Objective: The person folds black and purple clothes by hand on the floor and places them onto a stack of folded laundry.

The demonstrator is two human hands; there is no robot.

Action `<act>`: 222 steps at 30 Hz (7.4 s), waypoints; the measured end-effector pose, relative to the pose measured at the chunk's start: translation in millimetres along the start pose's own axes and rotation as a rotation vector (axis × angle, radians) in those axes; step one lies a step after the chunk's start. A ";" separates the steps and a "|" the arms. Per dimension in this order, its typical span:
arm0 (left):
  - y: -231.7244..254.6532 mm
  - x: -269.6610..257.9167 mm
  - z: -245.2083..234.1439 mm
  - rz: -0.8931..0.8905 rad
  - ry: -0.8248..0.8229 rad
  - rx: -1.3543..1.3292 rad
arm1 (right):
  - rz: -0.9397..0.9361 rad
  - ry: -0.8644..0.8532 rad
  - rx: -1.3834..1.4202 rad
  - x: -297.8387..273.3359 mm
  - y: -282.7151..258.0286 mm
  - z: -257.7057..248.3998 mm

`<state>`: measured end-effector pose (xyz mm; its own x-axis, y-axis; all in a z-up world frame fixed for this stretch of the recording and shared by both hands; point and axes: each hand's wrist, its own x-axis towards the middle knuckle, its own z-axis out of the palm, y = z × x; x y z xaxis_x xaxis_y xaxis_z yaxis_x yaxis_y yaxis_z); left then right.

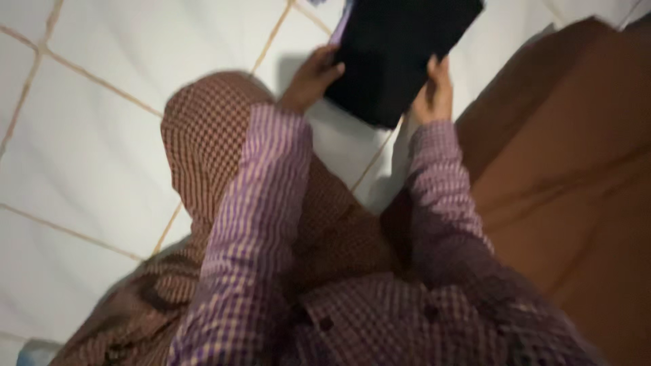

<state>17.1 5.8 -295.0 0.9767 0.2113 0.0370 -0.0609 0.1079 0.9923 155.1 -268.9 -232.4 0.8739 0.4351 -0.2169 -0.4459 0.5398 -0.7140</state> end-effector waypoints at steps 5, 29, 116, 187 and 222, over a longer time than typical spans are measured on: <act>3.7 -12.6 -4.8 -0.176 0.043 0.147 | 0.101 0.096 0.001 21.3 -20.9 10.8; 13.8 -5.3 0.4 -0.272 0.327 0.502 | 0.039 0.474 -0.896 -98.0 18.7 35.6; 126.9 -49.7 53.0 0.196 -0.559 1.355 | -0.465 -0.044 -1.439 207.4 -4.6 38.4; 65.2 -45.6 41.9 -0.395 0.239 1.046 | -0.443 0.061 -2.110 55.1 -5.9 80.0; 184.3 -245.9 -285.3 0.247 0.549 -0.901 | -0.129 0.737 -1.073 -128.2 176.2 8.1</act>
<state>-293.0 250.8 -155.0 0.7048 0.7071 -0.0561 -0.5910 0.6291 0.5049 -37.2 -223.7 -325.0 0.9510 -0.2554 -0.1745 -0.2751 -0.4408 -0.8544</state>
